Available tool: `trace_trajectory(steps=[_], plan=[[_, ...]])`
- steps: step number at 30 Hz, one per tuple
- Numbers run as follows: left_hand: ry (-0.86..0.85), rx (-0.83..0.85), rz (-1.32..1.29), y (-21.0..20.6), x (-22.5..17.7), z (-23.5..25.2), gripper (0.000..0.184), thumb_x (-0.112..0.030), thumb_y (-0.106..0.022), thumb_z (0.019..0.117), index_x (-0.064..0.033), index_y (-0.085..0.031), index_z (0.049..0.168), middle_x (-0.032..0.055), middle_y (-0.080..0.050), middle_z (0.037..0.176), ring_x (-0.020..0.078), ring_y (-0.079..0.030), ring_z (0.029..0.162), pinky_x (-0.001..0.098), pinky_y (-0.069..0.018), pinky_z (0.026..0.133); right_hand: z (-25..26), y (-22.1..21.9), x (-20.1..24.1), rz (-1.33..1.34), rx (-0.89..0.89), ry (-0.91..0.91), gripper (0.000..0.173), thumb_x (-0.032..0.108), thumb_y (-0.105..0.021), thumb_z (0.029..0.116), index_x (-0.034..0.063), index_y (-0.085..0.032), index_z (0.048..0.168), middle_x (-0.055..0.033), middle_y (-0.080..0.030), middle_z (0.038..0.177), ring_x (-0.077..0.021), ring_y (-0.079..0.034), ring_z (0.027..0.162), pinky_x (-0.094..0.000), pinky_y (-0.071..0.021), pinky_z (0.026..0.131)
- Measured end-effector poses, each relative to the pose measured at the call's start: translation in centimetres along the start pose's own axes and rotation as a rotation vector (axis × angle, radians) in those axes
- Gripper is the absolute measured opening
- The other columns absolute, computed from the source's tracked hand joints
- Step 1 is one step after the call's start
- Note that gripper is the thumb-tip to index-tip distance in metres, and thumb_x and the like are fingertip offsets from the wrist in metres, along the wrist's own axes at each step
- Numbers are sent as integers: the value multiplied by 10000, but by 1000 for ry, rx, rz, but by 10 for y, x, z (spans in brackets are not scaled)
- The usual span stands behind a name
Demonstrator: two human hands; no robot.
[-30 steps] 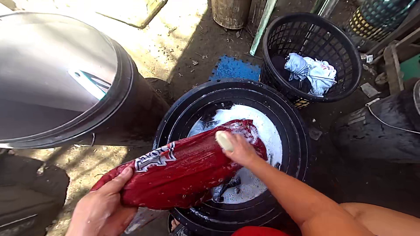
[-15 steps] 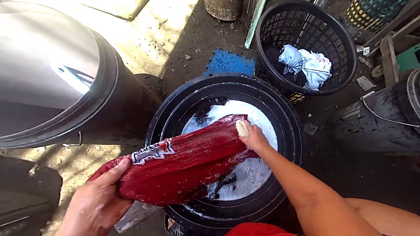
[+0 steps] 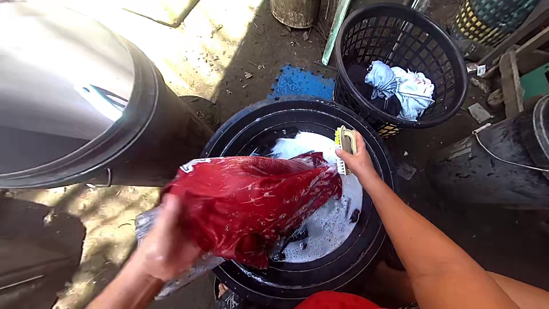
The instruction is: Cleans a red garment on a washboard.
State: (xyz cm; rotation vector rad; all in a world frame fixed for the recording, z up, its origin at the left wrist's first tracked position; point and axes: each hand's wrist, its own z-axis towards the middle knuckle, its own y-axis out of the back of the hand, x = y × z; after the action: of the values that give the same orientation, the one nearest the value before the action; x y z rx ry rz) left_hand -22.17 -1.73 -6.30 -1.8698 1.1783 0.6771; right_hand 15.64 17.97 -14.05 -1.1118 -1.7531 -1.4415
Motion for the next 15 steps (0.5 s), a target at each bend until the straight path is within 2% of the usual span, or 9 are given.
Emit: trace_trajectory(steps=[1, 2, 3, 4, 7, 9, 11, 13, 15], plan=[[140, -42, 149, -7, 14, 3, 348, -452, -559, 1002, -147, -621, 1158, 47, -735, 955, 162, -727, 869, 365, -629, 748, 5, 1, -12, -151, 3, -2, 902, 253, -792, 894, 92, -277, 1617, -274, -449, 1530, -405, -492, 1381, -571, -416, 1131], [248, -64, 271, -13, 21, 7, 257, -285, -560, 1032, -79, -605, 1178, 80, -742, 939, 181, -736, 848, 367, -628, 761, 5, -1, -28, -305, 7, -27, 891, 267, -797, 893, 97, -300, 1613, -308, -475, 1487, -466, -500, 1351, -623, -418, 1105], [288, -97, 323, -14, 24, 11, 231, -176, -572, 1023, -38, -594, 1207, 95, -745, 944, 184, -739, 849, 365, -628, 776, 1, -6, -46, -423, 25, -76, 883, 277, -795, 898, 108, -305, 1613, -331, -491, 1449, -512, -510, 1316, -665, -430, 1068], [257, -144, 307, -10, 23, 13, 256, -128, -561, 1017, -28, -564, 1254, 96, -741, 969, 178, -737, 866, 359, -627, 792, -6, -13, -64, -483, 54, -127, 879, 272, -786, 906, 106, -296, 1616, -348, -494, 1432, -535, -516, 1297, -686, -443, 1044], [76, -361, 65, 11, 14, 18, 283, -178, -497, 1064, -74, -521, 1325, 87, -714, 1044, 168, -724, 920, 384, -624, 813, -24, -35, -83, -336, 49, -200, 854, 248, -758, 920, 52, -289, 1605, -338, -468, 1475, -489, -503, 1341, -633, -419, 1102], [46, -493, -33, 12, 13, 21, 279, -241, -494, 1073, -102, -535, 1311, 73, -705, 1051, 165, -717, 925, 403, -619, 807, -40, -48, -50, -197, 52, -13, 823, 262, -776, 899, 32, -355, 1568, -282, -514, 1465, -401, -531, 1348, -569, -429, 1128], [63, -529, -36, 5, 19, 21, 303, -285, -499, 1073, -100, -550, 1308, 73, -710, 1049, 173, -719, 926, 423, -618, 806, -73, -74, 10, -101, 142, 263, 785, 248, -793, 859, 20, -430, 1517, -237, -579, 1399, -334, -588, 1286, -522, -489, 1089], [73, -521, -9, -4, 22, 22, 297, -289, -489, 1078, -84, -570, 1278, 76, -718, 1017, 176, -723, 895, 421, -622, 778, -121, -113, 68, -82, 313, 488, 792, 288, -814, 835, 59, -467, 1510, -206, -604, 1367, -325, -603, 1255, -511, -523, 1048], [65, -544, 3, -11, 21, 21, 244, -253, -463, 1078, -81, -583, 1203, 66, -709, 933, 158, -712, 811, 387, -615, 699, -153, -151, 91, -125, 544, 589, 780, 340, -807, 870, 112, -464, 1532, -191, -612, 1347, -337, -587, 1257, -504, -526, 1024]])
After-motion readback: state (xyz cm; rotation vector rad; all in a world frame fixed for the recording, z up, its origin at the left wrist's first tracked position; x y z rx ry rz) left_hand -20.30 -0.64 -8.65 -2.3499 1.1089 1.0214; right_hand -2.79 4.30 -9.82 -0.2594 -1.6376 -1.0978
